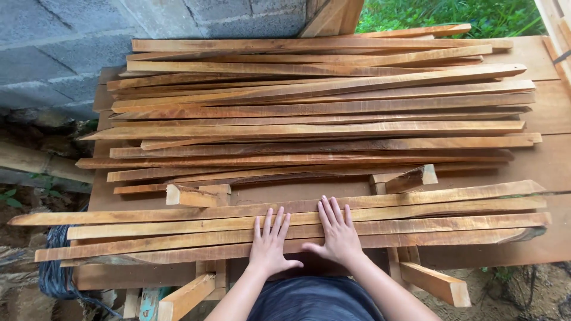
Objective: Organizing and aligning a pile of thin wooden planks on a workbench.
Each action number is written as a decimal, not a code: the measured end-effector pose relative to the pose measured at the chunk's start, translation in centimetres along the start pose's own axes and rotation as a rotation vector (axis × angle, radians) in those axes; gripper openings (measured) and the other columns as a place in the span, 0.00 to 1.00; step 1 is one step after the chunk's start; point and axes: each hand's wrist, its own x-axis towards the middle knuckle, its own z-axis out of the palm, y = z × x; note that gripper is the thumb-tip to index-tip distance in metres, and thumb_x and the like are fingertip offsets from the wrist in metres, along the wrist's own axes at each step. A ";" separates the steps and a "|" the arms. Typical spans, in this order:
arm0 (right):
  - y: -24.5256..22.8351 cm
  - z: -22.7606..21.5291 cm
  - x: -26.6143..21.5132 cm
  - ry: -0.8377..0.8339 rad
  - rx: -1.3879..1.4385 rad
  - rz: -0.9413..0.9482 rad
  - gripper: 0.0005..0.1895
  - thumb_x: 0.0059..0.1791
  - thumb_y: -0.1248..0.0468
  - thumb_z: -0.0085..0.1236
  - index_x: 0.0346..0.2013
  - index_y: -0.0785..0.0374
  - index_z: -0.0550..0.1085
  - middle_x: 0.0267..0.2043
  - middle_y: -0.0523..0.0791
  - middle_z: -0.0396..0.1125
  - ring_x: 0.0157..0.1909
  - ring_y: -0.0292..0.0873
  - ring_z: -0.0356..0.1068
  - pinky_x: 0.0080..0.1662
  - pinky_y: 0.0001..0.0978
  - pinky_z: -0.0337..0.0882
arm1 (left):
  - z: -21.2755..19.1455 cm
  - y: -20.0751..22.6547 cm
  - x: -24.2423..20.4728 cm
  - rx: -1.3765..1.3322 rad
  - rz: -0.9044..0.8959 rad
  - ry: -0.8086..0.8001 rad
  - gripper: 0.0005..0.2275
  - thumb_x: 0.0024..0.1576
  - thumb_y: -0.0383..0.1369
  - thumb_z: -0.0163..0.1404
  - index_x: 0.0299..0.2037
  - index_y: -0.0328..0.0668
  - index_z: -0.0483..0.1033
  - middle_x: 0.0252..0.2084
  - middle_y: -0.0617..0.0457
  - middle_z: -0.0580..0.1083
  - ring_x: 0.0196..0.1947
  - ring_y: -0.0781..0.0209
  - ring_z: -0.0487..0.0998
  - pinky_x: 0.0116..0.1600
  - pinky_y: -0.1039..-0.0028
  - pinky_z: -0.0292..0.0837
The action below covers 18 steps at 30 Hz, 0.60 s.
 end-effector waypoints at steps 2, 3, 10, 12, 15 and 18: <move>-0.7 -1.0 0.3 -0.127 -0.048 0.009 0.70 0.37 0.20 0.49 0.74 0.69 0.46 0.80 0.54 0.38 0.79 0.55 0.31 0.72 0.59 0.33 | 2.3 -1.2 1.0 0.062 0.008 0.032 0.59 0.41 0.62 0.62 0.76 0.47 0.35 0.79 0.47 0.35 0.78 0.44 0.34 0.75 0.43 0.29; -1.0 -1.4 0.3 -0.253 -0.097 0.028 0.78 0.32 0.16 0.50 0.74 0.71 0.42 0.80 0.55 0.33 0.79 0.55 0.27 0.72 0.60 0.31 | 3.6 -1.7 1.4 0.127 0.025 0.063 0.59 0.41 0.58 0.65 0.77 0.49 0.36 0.80 0.48 0.36 0.78 0.45 0.35 0.75 0.43 0.31; -1.7 -2.7 4.4 -0.390 -0.123 0.078 0.81 0.30 0.16 0.53 0.75 0.74 0.40 0.80 0.55 0.32 0.81 0.53 0.25 0.73 0.60 0.32 | 3.3 -1.2 1.2 0.167 0.011 0.131 0.58 0.41 0.51 0.67 0.77 0.54 0.36 0.80 0.52 0.36 0.78 0.47 0.37 0.76 0.44 0.34; -0.6 0.2 5.2 -0.220 0.023 0.066 0.71 0.35 0.22 0.57 0.72 0.73 0.48 0.79 0.58 0.36 0.80 0.56 0.31 0.71 0.62 0.36 | 1.2 -0.9 0.4 0.065 0.015 0.138 0.55 0.42 0.50 0.66 0.77 0.52 0.42 0.80 0.51 0.41 0.79 0.46 0.39 0.75 0.45 0.34; 1.2 1.1 2.3 0.137 0.524 0.100 0.46 0.45 0.34 0.56 0.61 0.68 0.67 0.72 0.58 0.55 0.74 0.54 0.51 0.69 0.55 0.53 | 4.6 -2.1 -0.3 -0.365 0.069 0.341 0.35 0.49 0.46 0.64 0.66 0.48 0.63 0.72 0.50 0.61 0.77 0.50 0.54 0.76 0.51 0.44; 4.4 9.1 -5.2 0.213 1.401 0.570 0.23 0.57 0.51 0.56 0.43 0.72 0.80 0.46 0.66 0.74 0.48 0.61 0.72 0.50 0.49 0.71 | 9.8 -3.5 -3.6 -1.149 -0.269 0.426 0.14 0.58 0.44 0.55 0.40 0.40 0.84 0.46 0.50 0.85 0.52 0.60 0.86 0.62 0.66 0.80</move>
